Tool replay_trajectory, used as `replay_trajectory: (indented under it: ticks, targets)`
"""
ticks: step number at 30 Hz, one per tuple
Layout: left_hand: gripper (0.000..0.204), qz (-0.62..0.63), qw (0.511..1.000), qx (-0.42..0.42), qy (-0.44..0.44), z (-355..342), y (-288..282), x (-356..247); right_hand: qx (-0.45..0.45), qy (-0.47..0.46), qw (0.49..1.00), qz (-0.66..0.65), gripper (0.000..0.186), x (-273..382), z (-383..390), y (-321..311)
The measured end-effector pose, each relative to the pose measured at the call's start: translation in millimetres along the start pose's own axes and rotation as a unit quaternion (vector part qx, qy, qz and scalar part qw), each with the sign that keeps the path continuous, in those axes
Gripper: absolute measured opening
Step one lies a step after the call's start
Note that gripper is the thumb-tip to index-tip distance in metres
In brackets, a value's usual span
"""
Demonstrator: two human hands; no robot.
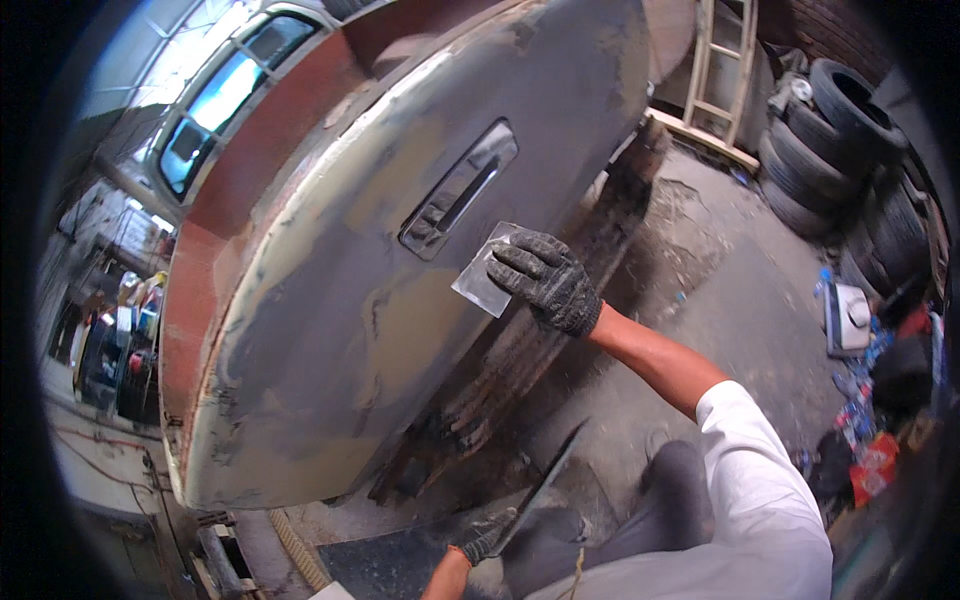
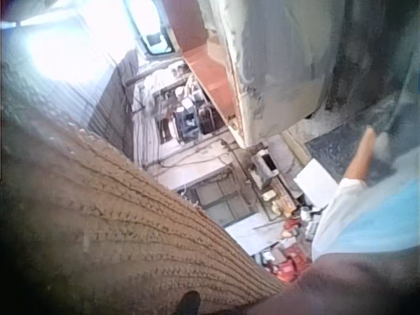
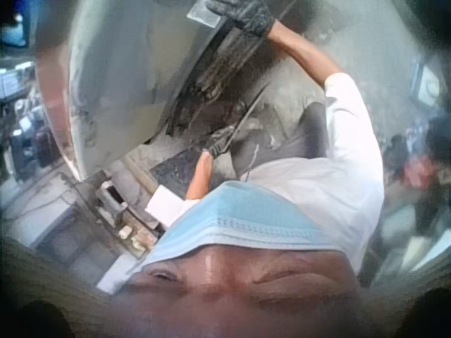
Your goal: The person sands the surface of a car trunk lid using a sanding block and sandpaper. They repeatedly rub the sanding block across the trunk lid, focusing on smoothing the surface. The person also handles a separate metal panel, sanding it as well.
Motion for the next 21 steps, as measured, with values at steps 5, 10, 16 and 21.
replay_trajectory:
  ticks: [5,10,16,21]
  targets:
    - [0.036,0.211,0.971,0.045,-0.107,-105,60,22,-0.181,-0.035,0.983,-0.019,0.047,-20,13,50]
    - [0.035,0.352,0.926,-0.034,-0.128,-176,100,42,-0.288,-0.042,0.954,-0.076,0.050,-32,20,89]
    - [0.036,0.421,0.900,-0.105,-0.036,-234,135,66,-0.251,-0.090,0.964,-0.005,0.052,-32,49,87]
    - [0.036,0.357,0.900,-0.212,0.133,-250,138,46,-0.232,-0.096,0.967,0.032,0.051,-43,45,66]
Point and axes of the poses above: each hand's wrist, its own z-axis away from the middle knuckle, its own y-axis out of the palm, x = y × z, the point moved 7 cm from there along -z, towards the middle knuckle, and after that the axes turned 3 degrees about -y, right-handed, at the moved point
